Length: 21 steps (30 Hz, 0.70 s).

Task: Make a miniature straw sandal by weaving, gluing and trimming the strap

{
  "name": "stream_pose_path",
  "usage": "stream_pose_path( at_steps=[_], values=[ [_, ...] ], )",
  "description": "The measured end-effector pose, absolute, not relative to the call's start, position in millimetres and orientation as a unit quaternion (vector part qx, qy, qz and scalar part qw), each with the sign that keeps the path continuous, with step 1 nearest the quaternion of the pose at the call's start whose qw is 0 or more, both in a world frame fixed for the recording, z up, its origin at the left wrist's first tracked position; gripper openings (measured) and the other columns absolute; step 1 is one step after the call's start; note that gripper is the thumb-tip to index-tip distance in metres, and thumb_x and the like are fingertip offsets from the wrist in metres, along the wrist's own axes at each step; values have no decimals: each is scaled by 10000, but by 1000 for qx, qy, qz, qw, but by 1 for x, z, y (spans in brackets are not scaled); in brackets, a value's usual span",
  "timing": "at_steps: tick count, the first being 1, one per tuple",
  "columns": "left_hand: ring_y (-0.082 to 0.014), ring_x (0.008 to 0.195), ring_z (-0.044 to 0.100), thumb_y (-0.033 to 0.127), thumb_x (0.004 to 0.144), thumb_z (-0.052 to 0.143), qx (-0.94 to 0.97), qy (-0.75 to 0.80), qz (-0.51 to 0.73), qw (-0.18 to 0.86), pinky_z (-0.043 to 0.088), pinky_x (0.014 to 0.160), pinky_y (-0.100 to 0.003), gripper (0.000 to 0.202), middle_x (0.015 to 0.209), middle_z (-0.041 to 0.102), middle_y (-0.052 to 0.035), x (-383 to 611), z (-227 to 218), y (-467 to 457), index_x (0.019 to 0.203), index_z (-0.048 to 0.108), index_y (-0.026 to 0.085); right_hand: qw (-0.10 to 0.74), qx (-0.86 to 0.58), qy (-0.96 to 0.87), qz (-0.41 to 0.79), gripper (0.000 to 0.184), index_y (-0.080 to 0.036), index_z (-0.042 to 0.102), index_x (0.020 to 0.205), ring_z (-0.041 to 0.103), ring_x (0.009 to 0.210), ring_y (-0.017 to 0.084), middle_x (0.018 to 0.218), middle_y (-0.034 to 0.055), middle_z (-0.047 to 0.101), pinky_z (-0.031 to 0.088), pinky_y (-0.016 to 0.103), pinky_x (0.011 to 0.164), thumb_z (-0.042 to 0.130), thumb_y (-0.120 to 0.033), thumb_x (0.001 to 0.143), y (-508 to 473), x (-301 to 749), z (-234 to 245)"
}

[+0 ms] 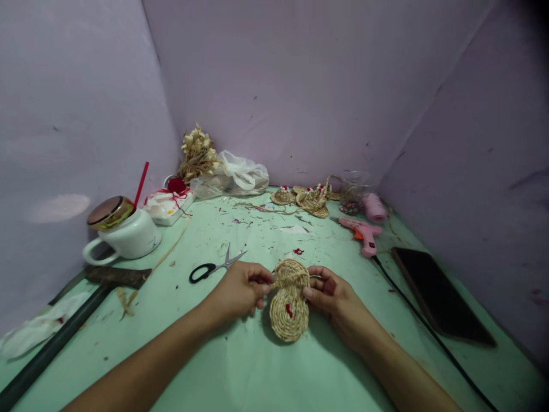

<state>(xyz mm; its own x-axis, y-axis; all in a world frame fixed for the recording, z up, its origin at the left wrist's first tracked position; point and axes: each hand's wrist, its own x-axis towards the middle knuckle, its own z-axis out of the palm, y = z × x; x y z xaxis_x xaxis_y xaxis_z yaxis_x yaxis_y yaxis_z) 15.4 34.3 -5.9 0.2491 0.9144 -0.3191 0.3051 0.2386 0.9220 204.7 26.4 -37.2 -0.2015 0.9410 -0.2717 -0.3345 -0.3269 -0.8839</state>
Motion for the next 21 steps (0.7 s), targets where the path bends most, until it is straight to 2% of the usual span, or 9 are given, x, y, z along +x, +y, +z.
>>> stream_pose_path(
  at_steps=[2,7,12,17,21],
  values=[
    [-61,321,415,144,645,544,516,549,292,590,316,338,-174,22,383,484,68,20,-8,33,665,543,137,459,-424,-354,696,447,-185,517,858,608,634,143,696,-10,634,463,284,634,810,-224,523,26,205,-38],
    [-45,331,424,125,634,566,482,528,342,610,326,327,-148,60,385,497,58,25,-20,31,609,513,135,457,-415,-373,693,424,-183,518,854,583,630,118,702,-13,626,450,252,612,805,-213,543,26,205,-39],
    [-45,299,406,132,652,567,460,519,353,628,304,290,-135,95,376,495,76,24,-26,32,678,477,151,461,-414,-387,683,409,-187,517,823,566,636,112,697,-24,611,444,243,610,808,-212,537,26,204,-38],
    [-32,253,345,207,740,524,509,536,309,599,252,275,-123,78,331,467,81,25,-27,31,709,490,144,466,-418,-394,673,412,-188,514,827,566,651,119,710,-13,614,449,251,626,806,-228,539,26,204,-35],
    [-43,240,339,186,761,474,522,539,304,588,244,265,-133,63,328,472,76,28,-32,30,755,512,137,465,-402,-408,675,402,-191,533,831,575,696,132,739,-3,617,449,241,632,808,-233,540,27,206,-35]
  ],
)
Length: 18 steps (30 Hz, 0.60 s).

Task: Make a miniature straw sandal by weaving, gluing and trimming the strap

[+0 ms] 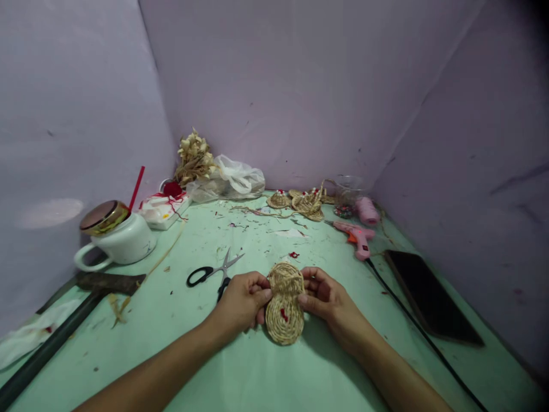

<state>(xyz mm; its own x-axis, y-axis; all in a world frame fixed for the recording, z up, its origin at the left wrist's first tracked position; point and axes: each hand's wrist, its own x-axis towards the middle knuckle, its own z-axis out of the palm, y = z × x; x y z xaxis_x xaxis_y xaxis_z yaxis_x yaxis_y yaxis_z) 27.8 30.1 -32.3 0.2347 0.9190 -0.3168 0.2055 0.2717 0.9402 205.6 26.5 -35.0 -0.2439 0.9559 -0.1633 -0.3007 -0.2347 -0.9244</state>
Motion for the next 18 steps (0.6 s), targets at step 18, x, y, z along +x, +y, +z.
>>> stream_pose_path(
  at_steps=[18],
  values=[
    [-43,239,321,218,712,506,482,560,353,574,240,269,-136,75,313,473,70,34,-32,27,733,509,146,471,-366,-381,707,349,-197,538,847,582,617,119,686,-16,614,463,245,587,771,-304,610,30,208,-41]
  ],
)
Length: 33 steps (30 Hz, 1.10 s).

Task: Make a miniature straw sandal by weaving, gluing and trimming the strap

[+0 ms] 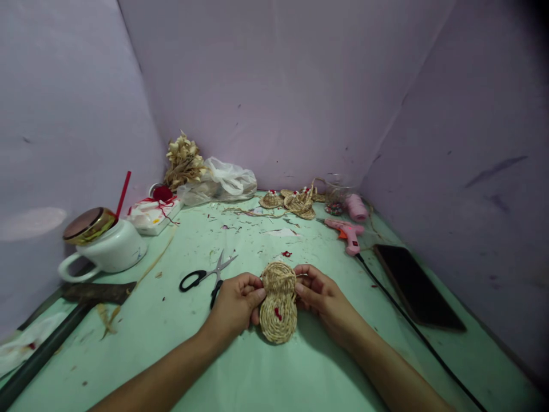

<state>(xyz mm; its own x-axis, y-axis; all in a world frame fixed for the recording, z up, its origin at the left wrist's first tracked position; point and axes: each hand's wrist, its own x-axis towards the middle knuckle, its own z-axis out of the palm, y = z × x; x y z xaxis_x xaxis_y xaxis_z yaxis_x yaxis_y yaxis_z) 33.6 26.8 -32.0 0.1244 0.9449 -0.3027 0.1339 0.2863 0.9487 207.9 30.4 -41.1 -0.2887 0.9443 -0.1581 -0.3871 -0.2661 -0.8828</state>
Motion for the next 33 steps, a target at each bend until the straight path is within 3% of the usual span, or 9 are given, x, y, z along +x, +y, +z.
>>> stream_pose_path(
  at_steps=[6,11,15,24,30,33],
  values=[
    [-42,247,316,257,711,514,492,549,335,587,234,279,-144,151,320,473,59,31,-34,27,762,559,122,467,-370,-386,704,319,-194,565,867,581,635,114,714,-6,623,457,234,596,758,-288,631,30,210,-39],
    [-38,252,314,274,691,527,497,554,334,579,233,290,-148,149,323,476,48,31,-31,26,688,561,129,455,-362,-420,697,316,-195,583,899,598,730,141,802,26,647,456,256,658,748,-259,637,32,214,-36],
    [-39,256,316,293,667,534,508,547,330,577,240,296,-153,164,318,464,46,32,-29,25,622,548,136,443,-371,-433,692,368,-201,564,911,587,685,134,766,11,632,446,246,603,767,-230,605,33,215,-36],
    [-44,289,334,324,635,563,522,541,332,570,244,324,-166,210,337,453,47,31,-29,24,627,603,118,447,-374,-467,665,375,-201,557,915,571,734,151,789,21,618,432,257,624,762,-279,611,30,217,-32],
    [-41,301,315,326,635,574,523,550,331,560,223,332,-172,223,340,438,47,32,-24,23,629,631,111,466,-405,-455,642,314,-187,581,874,543,682,130,775,11,599,419,244,595,681,-420,688,27,214,-25],
    [-43,299,316,325,632,572,524,556,333,552,223,332,-175,220,334,437,44,34,-23,22,622,629,113,462,-387,-468,647,346,-193,571,886,558,719,146,766,10,610,427,261,639,730,-379,641,28,214,-26]
  ],
)
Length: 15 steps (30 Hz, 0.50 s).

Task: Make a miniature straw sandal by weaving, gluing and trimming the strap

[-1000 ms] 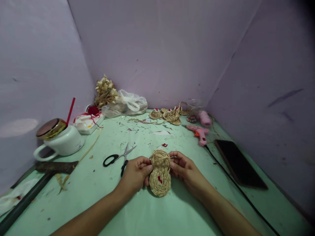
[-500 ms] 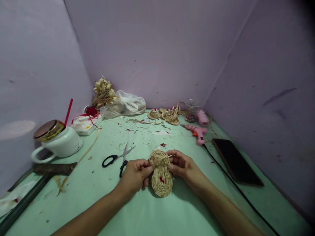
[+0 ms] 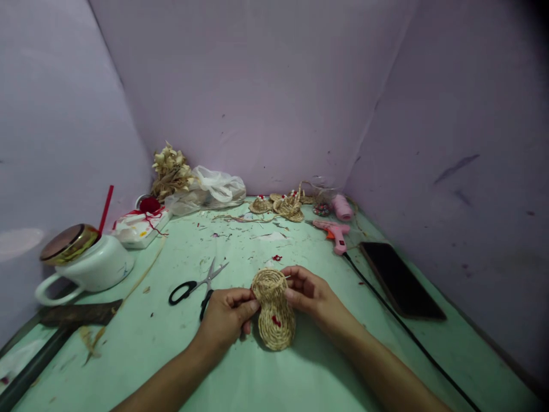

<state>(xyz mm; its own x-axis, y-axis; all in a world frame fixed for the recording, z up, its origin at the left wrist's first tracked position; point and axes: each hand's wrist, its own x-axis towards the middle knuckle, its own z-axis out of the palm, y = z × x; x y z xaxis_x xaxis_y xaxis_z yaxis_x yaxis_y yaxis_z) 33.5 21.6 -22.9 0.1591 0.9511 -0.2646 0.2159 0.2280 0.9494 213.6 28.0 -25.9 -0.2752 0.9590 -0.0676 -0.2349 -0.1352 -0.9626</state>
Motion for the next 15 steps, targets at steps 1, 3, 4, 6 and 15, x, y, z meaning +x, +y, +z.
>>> stream_pose_path(
  at_steps=[1,3,4,6,15],
  values=[
    [-44,298,318,329,631,572,526,556,333,550,223,331,-175,224,334,438,43,34,-23,21,620,627,113,460,-377,-475,649,367,-193,567,890,564,732,153,761,12,616,428,269,658,751,-358,618,28,214,-26],
    [-45,298,320,334,627,570,528,556,333,549,223,330,-175,230,334,440,42,34,-23,21,619,626,111,460,-372,-469,655,376,-190,566,884,568,735,156,757,14,619,428,270,664,765,-340,602,28,214,-26],
    [-46,299,323,332,625,569,529,556,333,548,225,329,-174,229,334,440,41,34,-24,21,620,626,110,463,-377,-456,660,366,-190,568,878,566,718,150,752,10,615,426,262,646,759,-347,608,28,213,-26],
    [-47,300,325,325,625,566,531,554,335,546,232,330,-174,223,334,440,41,33,-24,22,618,625,110,466,-392,-421,672,342,-189,571,869,558,685,136,740,0,602,418,243,605,742,-360,627,26,212,-25],
    [-51,332,369,273,634,580,539,533,353,548,260,339,-175,172,391,422,48,35,-29,20,571,613,117,482,-411,-312,708,315,-187,575,840,559,619,125,649,-30,577,414,229,568,739,-192,571,23,206,-25]
  ],
)
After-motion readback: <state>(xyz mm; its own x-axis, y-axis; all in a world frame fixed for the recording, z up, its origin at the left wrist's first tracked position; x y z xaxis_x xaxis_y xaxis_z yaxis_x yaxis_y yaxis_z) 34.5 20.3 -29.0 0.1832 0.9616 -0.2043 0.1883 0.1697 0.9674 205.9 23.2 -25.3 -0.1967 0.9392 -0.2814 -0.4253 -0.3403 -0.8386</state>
